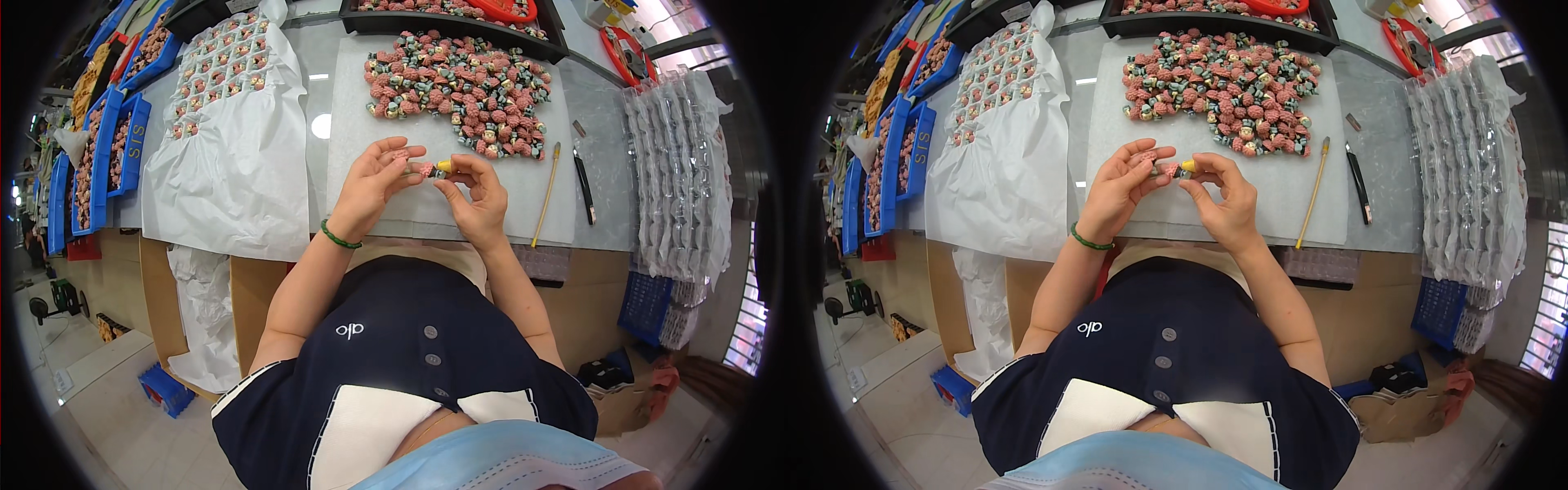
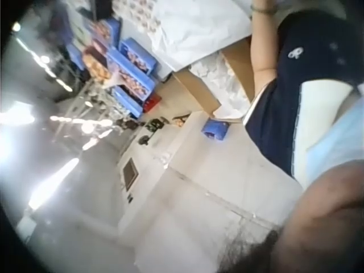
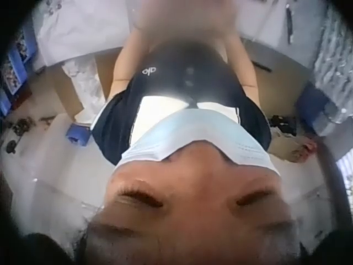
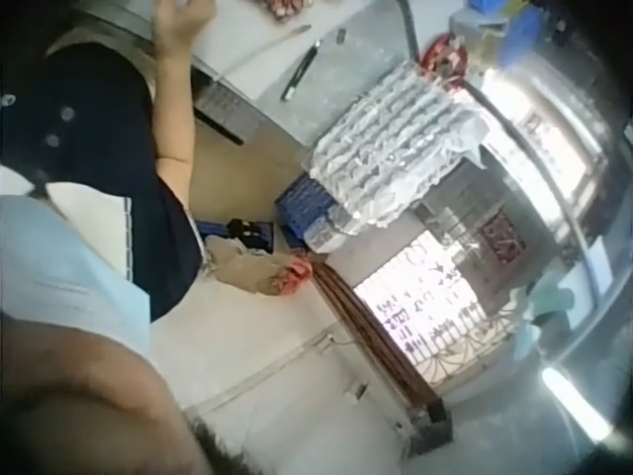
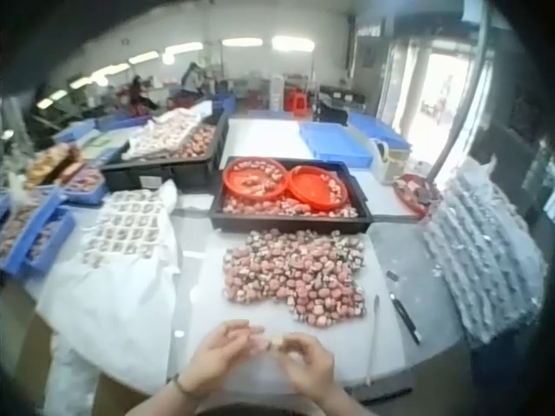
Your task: Inspecting floral toy parts, applying a substance using a stick, and organizing them into compartmentalized trays.
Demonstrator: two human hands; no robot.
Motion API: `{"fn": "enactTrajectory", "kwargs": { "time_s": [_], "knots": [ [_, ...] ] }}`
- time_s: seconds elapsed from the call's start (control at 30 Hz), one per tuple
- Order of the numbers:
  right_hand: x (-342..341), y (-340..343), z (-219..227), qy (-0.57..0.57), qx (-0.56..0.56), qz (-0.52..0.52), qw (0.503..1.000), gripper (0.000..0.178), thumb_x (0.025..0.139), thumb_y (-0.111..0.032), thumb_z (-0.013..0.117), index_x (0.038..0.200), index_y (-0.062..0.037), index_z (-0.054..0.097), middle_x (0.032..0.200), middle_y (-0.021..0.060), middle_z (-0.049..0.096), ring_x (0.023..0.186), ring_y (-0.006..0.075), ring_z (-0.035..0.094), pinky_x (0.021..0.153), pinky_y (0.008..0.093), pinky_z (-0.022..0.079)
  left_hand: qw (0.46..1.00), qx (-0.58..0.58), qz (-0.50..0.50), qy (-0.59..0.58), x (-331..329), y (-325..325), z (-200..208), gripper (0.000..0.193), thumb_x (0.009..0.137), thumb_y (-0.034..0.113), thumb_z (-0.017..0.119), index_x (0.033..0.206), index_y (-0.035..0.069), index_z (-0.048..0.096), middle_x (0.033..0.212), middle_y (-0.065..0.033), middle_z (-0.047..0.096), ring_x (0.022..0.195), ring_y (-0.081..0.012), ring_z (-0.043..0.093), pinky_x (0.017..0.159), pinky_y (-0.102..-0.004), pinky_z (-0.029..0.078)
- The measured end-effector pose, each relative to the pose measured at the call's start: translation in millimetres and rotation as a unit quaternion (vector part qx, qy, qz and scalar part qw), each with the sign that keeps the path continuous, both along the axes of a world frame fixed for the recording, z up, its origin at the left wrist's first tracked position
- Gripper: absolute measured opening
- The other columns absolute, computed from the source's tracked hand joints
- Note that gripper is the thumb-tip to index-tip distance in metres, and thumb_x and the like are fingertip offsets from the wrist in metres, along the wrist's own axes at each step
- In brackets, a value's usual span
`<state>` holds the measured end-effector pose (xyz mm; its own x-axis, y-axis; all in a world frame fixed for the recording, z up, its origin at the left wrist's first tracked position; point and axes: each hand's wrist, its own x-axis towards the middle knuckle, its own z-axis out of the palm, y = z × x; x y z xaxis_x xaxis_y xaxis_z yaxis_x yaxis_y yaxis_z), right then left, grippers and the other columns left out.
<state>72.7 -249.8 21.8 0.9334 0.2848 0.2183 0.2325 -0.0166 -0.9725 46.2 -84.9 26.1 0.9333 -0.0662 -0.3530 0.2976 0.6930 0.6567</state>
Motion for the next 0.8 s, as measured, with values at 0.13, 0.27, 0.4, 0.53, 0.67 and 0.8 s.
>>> {"fn": "enactTrajectory", "kwargs": {
  "time_s": [0.13, 0.27, 0.4, 0.53, 0.67, 0.8],
  "knots": [
    [5, 1, 3, -0.031, -0.089, 0.048, 0.994, 0.02, 0.076, 0.002, 0.062, 0.094, 0.0049, 0.054, 0.091, 0.0101, 0.057, 0.08, 0.0143, 0.057, 0.071, 0.024, 0.048, 0.979, 0.186, 0.013, -0.083, -1, 2, -10, 0.029, 0.085, 0.003, 0.048, 0.113, -0.004, 0.046, 0.11, -0.0132, 0.05, 0.091, -0.0166, 0.055, 0.079, -0.0262, 0.046],
    [6, 18, 10, 0.057, 0.001, 0.061, 0.997, 0.015, 0.077, 0.0, 0.061, 0.09, 0.0047, 0.056, 0.088, 0.0088, 0.058, 0.077, 0.0124, 0.057, 0.069, 0.0226, 0.048, 0.955, 0.247, -0.015, -0.166, -3, 3, -13, 0.032, 0.083, 0.0, 0.052, 0.114, -0.002, 0.05, 0.107, -0.0092, 0.049, 0.093, -0.0129, 0.052, 0.078, -0.0245, 0.046],
    [3, 38, 8, 0.13, 0.036, 0.056, 0.989, 0.014, 0.077, 0.001, 0.061, 0.089, 0.0042, 0.056, 0.087, 0.0076, 0.058, 0.077, 0.0116, 0.057, 0.068, 0.0219, 0.047, 0.945, 0.273, -0.01, -0.18, -13, 12, 1, 0.037, 0.081, -0.003, 0.053, 0.118, 0.0, 0.049, 0.106, -0.0068, 0.048, 0.095, -0.0126, 0.05, 0.079, -0.0245, 0.045],
    [-6, 68, 12, 0.12, 0.046, 0.05, 0.99, 0.01, 0.081, -0.005, 0.058, 0.087, 0.0033, 0.058, 0.083, 0.0051, 0.06, 0.073, 0.01, 0.057, 0.065, 0.0219, 0.049, 0.97, 0.194, -0.004, -0.146, -24, 45, 4, 0.039, 0.078, -0.003, 0.056, 0.116, 0.001, 0.05, 0.107, -0.007, 0.049, 0.097, -0.0134, 0.05, 0.082, -0.0255, 0.045],
    [-29, 102, 19, 0.159, 0.009, 0.063, 0.985, 0.016, 0.086, -0.012, 0.053, 0.09, 0.0023, 0.059, 0.083, 0.0043, 0.059, 0.073, 0.0088, 0.054, 0.065, 0.0211, 0.046, 0.952, 0.272, 0.028, -0.139, -39, 101, 33, 0.038, 0.076, -0.005, 0.058, 0.113, 0.0, 0.052, 0.106, -0.0069, 0.05, 0.097, -0.0139, 0.05, 0.081, -0.0257, 0.047],
    [-42, 107, 7, 0.1, -0.111, 0.064, 0.987, 0.018, 0.086, -0.014, 0.053, 0.091, 0.002, 0.059, 0.083, 0.0037, 0.059, 0.072, 0.0081, 0.052, 0.065, 0.0199, 0.042, 0.812, 0.506, 0.235, -0.17, -34, 196, 48, 0.038, 0.071, -0.001, 0.063, 0.108, 0.002, 0.056, 0.096, -0.009, 0.055, 0.084, -0.0139, 0.055, 0.07, -0.0263, 0.048]
  ]
}}
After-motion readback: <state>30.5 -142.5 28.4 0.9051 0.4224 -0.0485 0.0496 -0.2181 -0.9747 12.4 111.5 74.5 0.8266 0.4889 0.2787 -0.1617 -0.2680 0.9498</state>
